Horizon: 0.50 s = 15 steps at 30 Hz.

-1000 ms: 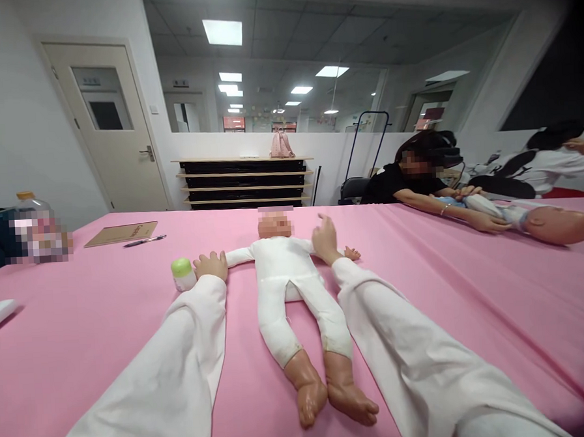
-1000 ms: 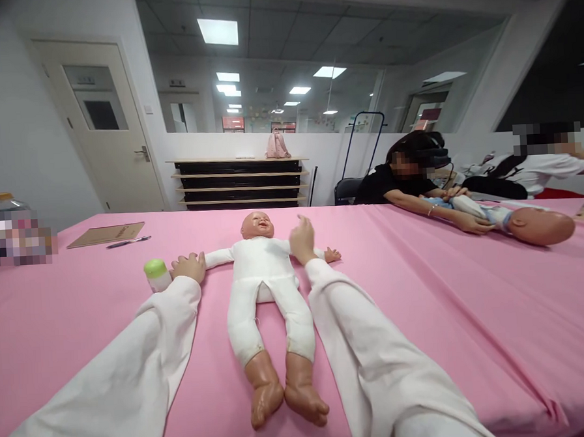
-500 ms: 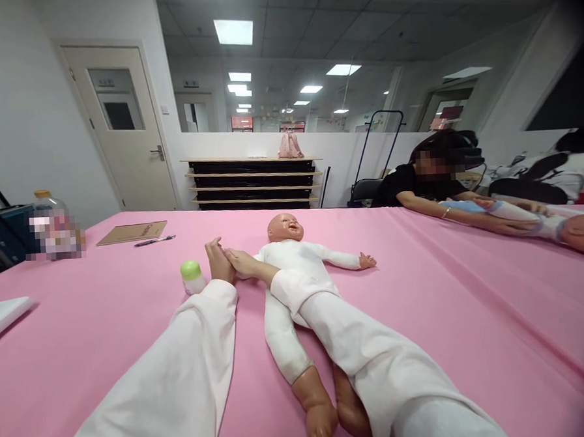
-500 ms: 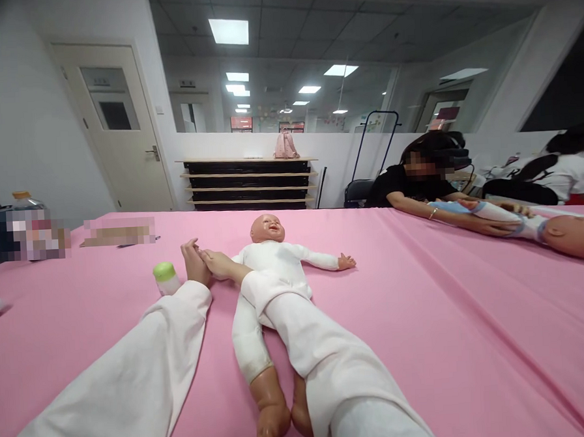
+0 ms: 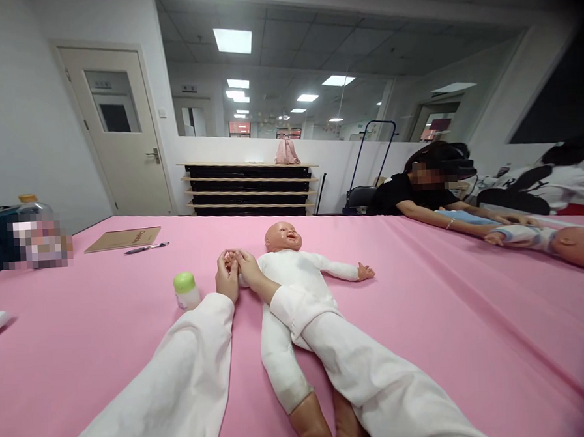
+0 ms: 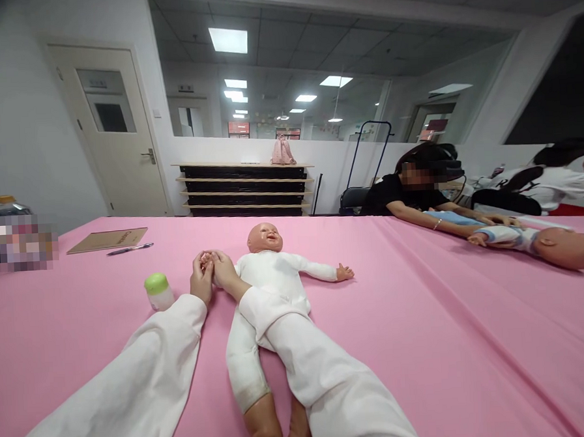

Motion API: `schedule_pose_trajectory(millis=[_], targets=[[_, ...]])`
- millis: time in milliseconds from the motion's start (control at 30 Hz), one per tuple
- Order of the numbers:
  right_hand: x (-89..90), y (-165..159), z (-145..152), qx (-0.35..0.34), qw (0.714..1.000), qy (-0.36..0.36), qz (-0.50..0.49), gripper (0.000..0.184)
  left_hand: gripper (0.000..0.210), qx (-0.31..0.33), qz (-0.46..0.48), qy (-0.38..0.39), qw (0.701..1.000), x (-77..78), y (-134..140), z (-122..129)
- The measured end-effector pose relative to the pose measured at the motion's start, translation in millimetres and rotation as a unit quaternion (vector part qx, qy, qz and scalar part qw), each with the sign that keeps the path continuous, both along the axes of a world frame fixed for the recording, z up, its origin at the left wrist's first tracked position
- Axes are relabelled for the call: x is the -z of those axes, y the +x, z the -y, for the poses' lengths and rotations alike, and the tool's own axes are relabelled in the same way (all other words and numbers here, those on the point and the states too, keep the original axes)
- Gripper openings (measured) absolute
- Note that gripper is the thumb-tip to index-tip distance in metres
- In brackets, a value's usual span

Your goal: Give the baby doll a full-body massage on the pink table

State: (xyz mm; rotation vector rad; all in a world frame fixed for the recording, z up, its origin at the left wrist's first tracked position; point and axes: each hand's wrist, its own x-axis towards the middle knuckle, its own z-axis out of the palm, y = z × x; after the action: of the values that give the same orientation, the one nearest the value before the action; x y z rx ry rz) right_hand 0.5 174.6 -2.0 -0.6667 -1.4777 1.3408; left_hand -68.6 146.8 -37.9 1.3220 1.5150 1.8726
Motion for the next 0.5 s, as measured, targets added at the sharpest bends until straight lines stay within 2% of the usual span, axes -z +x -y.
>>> schedule_pose_trajectory(millis=[167,367,500], targets=[[-3.7,8,11,0.014,0.995,0.085,0.041,0.032,0.046,0.021,-0.008,-0.013,1.000,-7.5,2,7],[-2.4,8,12,0.022,0.990,0.123,0.071,0.025,0.050,0.038,-0.011,-0.014,0.999,-8.1,-3,8],[-2.1,10,11,0.056,0.982,0.151,0.100,0.024,0.055,0.068,-0.003,-0.007,0.998,-7.6,-4,10]])
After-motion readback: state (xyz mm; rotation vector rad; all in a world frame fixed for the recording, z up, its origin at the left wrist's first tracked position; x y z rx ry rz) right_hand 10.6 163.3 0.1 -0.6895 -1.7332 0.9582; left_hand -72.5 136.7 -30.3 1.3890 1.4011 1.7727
